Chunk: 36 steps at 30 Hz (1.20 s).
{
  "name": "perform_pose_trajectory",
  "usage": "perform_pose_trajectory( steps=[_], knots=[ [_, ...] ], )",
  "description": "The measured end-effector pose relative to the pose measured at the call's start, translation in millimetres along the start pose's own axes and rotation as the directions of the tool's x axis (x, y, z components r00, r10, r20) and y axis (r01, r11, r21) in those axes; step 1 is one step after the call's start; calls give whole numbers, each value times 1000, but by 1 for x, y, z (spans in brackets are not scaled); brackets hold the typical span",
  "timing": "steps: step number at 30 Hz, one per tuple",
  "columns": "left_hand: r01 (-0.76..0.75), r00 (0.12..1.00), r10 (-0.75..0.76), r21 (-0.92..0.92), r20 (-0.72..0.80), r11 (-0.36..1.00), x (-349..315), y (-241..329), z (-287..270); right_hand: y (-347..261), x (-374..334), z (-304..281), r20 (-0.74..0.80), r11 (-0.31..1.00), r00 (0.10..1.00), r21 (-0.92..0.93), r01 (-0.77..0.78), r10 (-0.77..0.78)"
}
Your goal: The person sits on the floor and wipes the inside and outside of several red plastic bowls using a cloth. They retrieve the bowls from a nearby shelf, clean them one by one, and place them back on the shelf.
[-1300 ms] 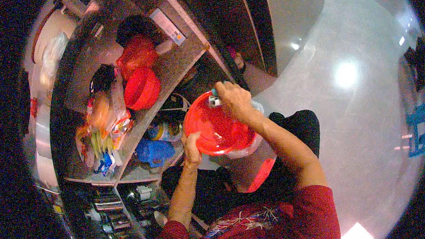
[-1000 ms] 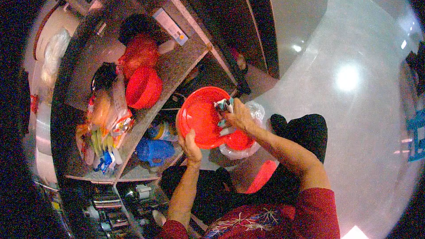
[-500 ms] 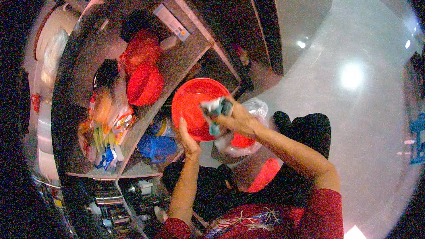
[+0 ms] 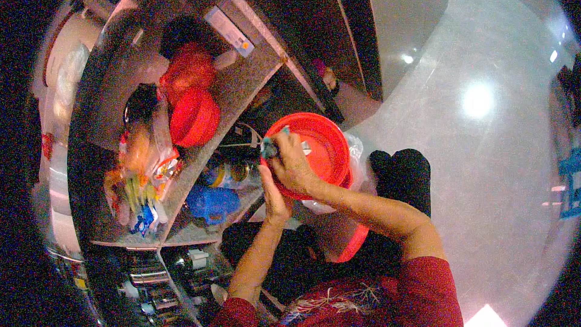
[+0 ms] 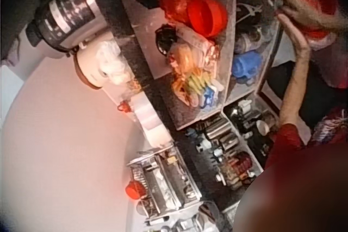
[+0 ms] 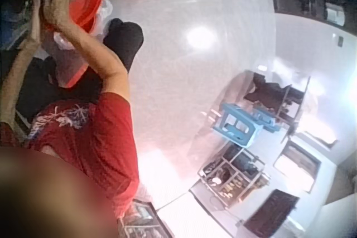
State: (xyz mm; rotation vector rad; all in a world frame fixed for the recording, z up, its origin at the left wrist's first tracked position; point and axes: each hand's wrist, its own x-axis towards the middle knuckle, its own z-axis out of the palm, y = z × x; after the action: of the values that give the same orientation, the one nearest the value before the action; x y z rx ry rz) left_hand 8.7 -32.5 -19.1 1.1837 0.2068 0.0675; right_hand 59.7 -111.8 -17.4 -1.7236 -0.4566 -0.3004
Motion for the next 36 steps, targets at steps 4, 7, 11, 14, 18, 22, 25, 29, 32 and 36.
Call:
perform_pose_trajectory(
  steps=[4, 7, 11, 14, 18, 22, 25, 29, 32, 36],
  knots=[
    [177, 980, -187, -120, -70, 977, 10, 1, -27, -13, -16, -7, 285, 995, 958, 92, -44, 16],
    [3, 987, 17, 128, -161, 992, 16, 13, -26, -9, -11, -23, 555, 993, 825, 91, 70, -109],
    [-119, 983, 140, 166, -120, 979, 19, 18, -33, -15, 0, -52, 913, 937, 404, -191, 292, 60],
    [-107, 974, 150, 237, -169, 966, 20, 22, -35, -17, 18, -72, 966, 968, 218, -177, 180, 137],
    [-94, 988, 105, 97, -115, 991, 26, 20, -38, -21, 12, -56, 304, 898, 928, -312, 310, -214],
    [-75, 996, 77, 63, -38, 995, 19, 5, -20, -9, 15, -31, 227, 670, 829, -499, 550, -511],
    [-33, 998, 35, 37, -48, 999, 11, 15, -12, -3, 9, -27, 330, 570, 845, -629, 529, -420],
    [-181, 978, 205, 305, -47, 935, 9, 23, -11, 19, 6, -42, 368, 435, 912, -802, 410, -182],
    [-292, 939, 342, 432, -40, 853, 10, 20, -11, 27, -18, -29, 333, 451, 937, -824, 344, -107],
    [-343, 905, 425, 546, -27, 764, 13, 20, -11, 22, -30, -23, 533, 779, 836, -468, 417, -128]
  ],
)
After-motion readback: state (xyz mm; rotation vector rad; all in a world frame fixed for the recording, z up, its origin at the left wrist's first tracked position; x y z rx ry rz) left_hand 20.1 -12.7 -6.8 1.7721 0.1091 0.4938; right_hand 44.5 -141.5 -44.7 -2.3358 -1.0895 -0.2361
